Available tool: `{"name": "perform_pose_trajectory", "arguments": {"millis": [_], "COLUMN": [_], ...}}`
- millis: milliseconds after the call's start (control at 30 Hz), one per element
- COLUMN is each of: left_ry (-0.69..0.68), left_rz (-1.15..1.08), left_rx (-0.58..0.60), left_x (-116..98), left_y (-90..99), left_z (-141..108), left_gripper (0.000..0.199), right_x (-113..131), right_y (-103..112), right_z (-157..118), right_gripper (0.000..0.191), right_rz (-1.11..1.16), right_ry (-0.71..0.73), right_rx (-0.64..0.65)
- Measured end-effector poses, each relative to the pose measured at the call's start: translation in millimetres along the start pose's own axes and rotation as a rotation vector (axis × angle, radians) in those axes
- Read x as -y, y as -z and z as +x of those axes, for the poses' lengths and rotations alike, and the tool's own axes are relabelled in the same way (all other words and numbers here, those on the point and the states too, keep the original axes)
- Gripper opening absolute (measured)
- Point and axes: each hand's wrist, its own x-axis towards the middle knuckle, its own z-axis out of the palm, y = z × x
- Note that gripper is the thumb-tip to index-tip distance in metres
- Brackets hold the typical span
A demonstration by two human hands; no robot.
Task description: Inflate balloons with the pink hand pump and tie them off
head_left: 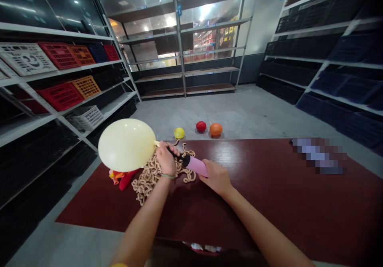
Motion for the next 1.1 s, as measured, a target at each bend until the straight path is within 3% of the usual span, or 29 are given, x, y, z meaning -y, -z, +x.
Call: {"name": "perform_pose_trajectory", "arguments": {"millis": [133, 233, 300, 400, 500, 567, 667, 900, 1000, 1100], "left_ry": [-0.049, -0.089, -0.091, -0.073, -0.02, 0.021, 0.037, -0.05, -0.057, -0.029], "left_rz": [-0.021, -0.047, -0.068, -0.037, 0.034, 0.052, 0.056, 0.008, -0.012, -0.004], "left_rx": [-0.02, -0.04, -0.059, -0.037, 0.03, 0.035, -0.004, -0.042, -0.074, -0.055], "left_x": [-46.7, -61.0, -52.7, -20.3, 15.1, 27.9, 21.3, -42.8, -39.5, -16.2], "left_y": [5.2, -2.9, -10.5, -19.4, -20.6, -17.4, -11.6, -11.8, -15.6, -21.1], "left_z": [42.8, 58.1, 54.6, 33.6, 8.3, -1.0, 4.5, 54.2, 53.3, 34.2], "left_gripper": [0.026, 0.026, 0.028, 0.031, 0.036, 0.038, 0.037, 0.028, 0.028, 0.033], "right_x": [3.7, 1.9, 0.0, -1.7, -1.6, -0.9, 1.2, 3.2, 1.2, -0.9], "right_y": [0.2, -2.9, -5.2, -6.9, -6.1, -4.6, -1.9, -1.3, -3.7, -5.3], "right_z": [3.2, 4.4, 4.5, 4.3, 3.5, 2.6, 2.0, 5.0, 5.1, 3.6], "right_gripper": [0.038, 0.039, 0.04, 0.039, 0.039, 0.039, 0.038, 0.039, 0.038, 0.038], "right_rz": [0.041, 0.067, 0.059, 0.026, -0.006, -0.021, -0.027, 0.036, 0.018, -0.014], "right_ry": [-0.019, -0.046, -0.073, -0.12, -0.123, -0.099, -0.065, -0.062, -0.077, -0.102], "right_rx": [0.021, 0.008, -0.021, -0.064, -0.065, -0.052, -0.026, 0.005, -0.021, -0.056]}}
